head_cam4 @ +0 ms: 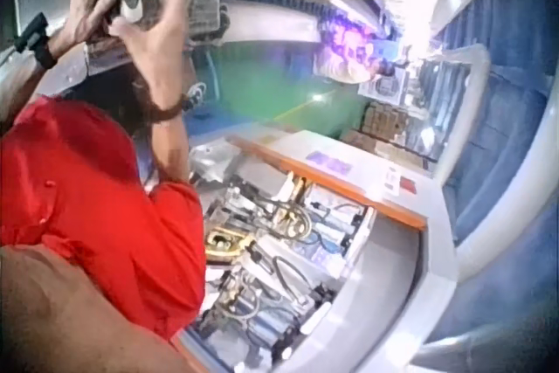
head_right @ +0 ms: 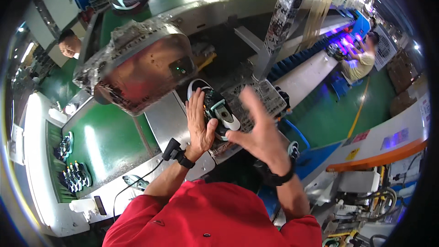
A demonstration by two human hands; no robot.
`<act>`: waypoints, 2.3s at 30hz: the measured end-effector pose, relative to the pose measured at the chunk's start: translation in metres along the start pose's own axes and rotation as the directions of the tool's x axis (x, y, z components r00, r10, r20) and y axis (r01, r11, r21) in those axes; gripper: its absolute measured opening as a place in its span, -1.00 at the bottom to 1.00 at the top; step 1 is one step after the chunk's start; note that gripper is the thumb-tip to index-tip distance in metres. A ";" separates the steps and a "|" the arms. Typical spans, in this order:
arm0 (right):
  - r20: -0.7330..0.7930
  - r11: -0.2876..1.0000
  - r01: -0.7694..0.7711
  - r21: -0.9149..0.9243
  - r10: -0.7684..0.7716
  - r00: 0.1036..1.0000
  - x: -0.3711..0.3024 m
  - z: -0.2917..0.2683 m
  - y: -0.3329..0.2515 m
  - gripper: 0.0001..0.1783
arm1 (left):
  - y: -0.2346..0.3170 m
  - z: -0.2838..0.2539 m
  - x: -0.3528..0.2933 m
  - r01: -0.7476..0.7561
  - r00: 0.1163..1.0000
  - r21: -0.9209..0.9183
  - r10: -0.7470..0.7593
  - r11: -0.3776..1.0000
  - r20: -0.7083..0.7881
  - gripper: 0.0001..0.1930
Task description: Operate a shoe-lasting machine and handle footwear on a conveyor line.
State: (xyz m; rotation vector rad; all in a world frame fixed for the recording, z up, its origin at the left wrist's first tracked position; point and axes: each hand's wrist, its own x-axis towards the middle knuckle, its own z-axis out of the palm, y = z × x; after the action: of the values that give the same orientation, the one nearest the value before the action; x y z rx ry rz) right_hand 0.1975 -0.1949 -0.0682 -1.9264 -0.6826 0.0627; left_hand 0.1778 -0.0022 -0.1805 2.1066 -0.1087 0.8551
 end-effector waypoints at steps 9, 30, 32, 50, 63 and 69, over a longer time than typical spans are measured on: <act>0.051 0.959 -0.113 -0.258 0.131 0.990 0.059 0.038 0.005 -0.08 | -0.002 0.000 -0.006 -0.045 0.996 -0.065 0.050 0.997 0.068 -0.43; 0.470 0.578 0.407 -0.707 -0.045 0.881 0.491 0.143 -0.133 -0.13 | -0.017 -0.007 -0.010 -0.063 0.990 -0.209 0.088 0.976 0.114 -0.36; 0.411 0.676 0.373 -0.636 -0.113 0.905 0.489 0.155 -0.117 -0.19 | -0.020 -0.008 -0.013 -0.069 0.988 -0.195 0.094 0.978 0.122 -0.36; 0.023 0.232 0.348 -0.909 -0.803 0.596 0.031 -0.074 -0.136 -0.08 | 0.102 -0.094 0.037 0.624 0.781 -0.710 0.274 -0.326 0.561 -0.20; -0.910 0.985 -0.156 0.070 0.127 0.394 -0.457 -0.053 -0.121 0.01 | 0.308 0.052 -0.184 0.879 0.263 -0.422 0.515 0.220 0.816 -0.46; -0.844 0.920 0.172 0.352 0.392 -0.366 -0.583 -0.028 -0.097 -0.30 | 0.440 0.082 -0.301 0.528 -0.154 -0.518 0.676 0.673 0.721 -0.12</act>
State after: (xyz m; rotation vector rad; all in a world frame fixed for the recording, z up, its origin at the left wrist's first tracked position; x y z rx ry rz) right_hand -0.3223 -0.4731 -0.1216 -0.8910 0.8224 -1.2341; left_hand -0.1659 -0.4102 -0.1003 1.2622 -1.2994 -1.0849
